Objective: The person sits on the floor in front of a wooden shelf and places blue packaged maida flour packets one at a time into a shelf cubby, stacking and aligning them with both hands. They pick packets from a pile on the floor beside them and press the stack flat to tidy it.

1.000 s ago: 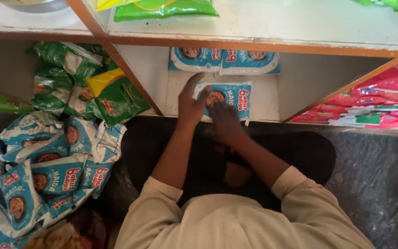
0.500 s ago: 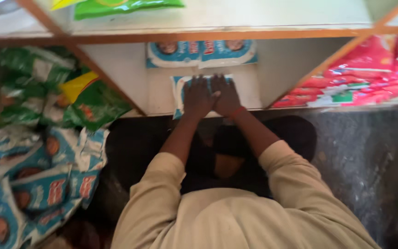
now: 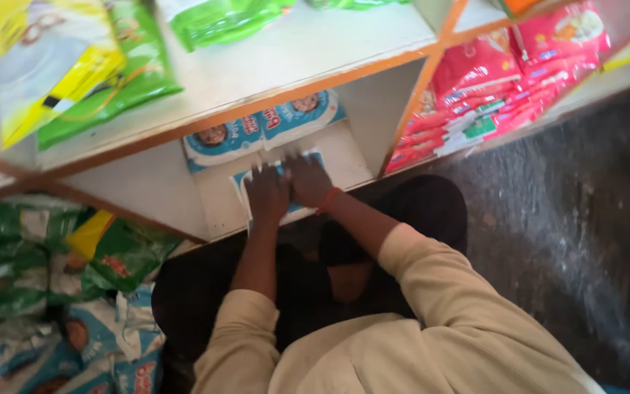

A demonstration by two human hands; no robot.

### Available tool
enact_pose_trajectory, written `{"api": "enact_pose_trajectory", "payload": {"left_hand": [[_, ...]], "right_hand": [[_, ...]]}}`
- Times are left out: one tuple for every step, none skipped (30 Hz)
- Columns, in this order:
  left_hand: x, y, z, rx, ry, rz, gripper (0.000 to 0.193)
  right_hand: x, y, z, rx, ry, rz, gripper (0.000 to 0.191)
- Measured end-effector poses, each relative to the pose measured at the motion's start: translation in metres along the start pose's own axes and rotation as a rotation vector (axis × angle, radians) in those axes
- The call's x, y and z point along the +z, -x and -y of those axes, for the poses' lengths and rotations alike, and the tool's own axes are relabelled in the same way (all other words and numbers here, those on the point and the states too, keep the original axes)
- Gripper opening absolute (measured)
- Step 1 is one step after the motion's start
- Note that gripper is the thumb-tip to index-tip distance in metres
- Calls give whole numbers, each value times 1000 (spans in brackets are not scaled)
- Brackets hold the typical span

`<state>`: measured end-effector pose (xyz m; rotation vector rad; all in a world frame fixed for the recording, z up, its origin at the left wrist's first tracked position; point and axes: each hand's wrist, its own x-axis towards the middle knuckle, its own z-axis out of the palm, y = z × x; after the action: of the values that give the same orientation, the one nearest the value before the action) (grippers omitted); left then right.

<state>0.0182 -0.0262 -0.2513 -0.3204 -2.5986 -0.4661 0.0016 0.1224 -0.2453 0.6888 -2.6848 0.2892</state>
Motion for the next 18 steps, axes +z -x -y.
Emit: {"api": "enact_pose_trajectory", "payload": {"left_hand": [[5, 6, 0, -14, -38, 45, 72], [9, 11, 1, 2, -76, 58, 72], [14, 15, 2, 17, -113, 64, 72], [18, 16, 3, 22, -149, 75, 72], [21, 17, 4, 21, -130, 85, 71], [23, 16, 5, 17, -114, 93, 70], [24, 15, 6, 16, -99, 98, 69], [25, 13, 7, 6, -84, 103, 68], [25, 11, 8, -5, -72, 109, 67], [24, 9, 8, -18, -61, 118, 65], [24, 7, 9, -15, -67, 129, 66], [23, 6, 10, -11, -77, 136, 66], [22, 4, 12, -6, -87, 145, 67], [21, 3, 13, 7, -88, 170, 67], [20, 2, 15, 22, -88, 195, 67], [19, 2, 17, 38, -86, 223, 68], [19, 2, 19, 52, -77, 221, 68], [20, 2, 21, 63, -69, 218, 68]], "right_hand": [[5, 5, 1, 19, -61, 65, 65], [9, 10, 1, 36, -118, 131, 64], [13, 13, 0, 34, -112, 110, 62], [15, 16, -1, 27, -106, 99, 61], [17, 19, -2, 15, -105, 101, 59], [17, 19, -3, 9, -94, 97, 57], [17, 19, -4, 2, -81, 90, 55], [16, 19, -5, -3, -68, 77, 53], [15, 17, -6, 3, -79, 70, 54], [13, 16, -6, 9, -92, 65, 55], [12, 14, -5, 12, -103, 53, 56], [10, 13, -5, 13, -116, 59, 56], [9, 12, -4, 17, -129, 67, 56], [9, 11, -4, 22, -142, 76, 56], [9, 11, -4, 11, -127, 65, 56], [9, 12, -4, 4, -111, 55, 56], [9, 13, -4, -3, -95, 45, 57], [10, 15, -4, -5, -89, 38, 56]]}}
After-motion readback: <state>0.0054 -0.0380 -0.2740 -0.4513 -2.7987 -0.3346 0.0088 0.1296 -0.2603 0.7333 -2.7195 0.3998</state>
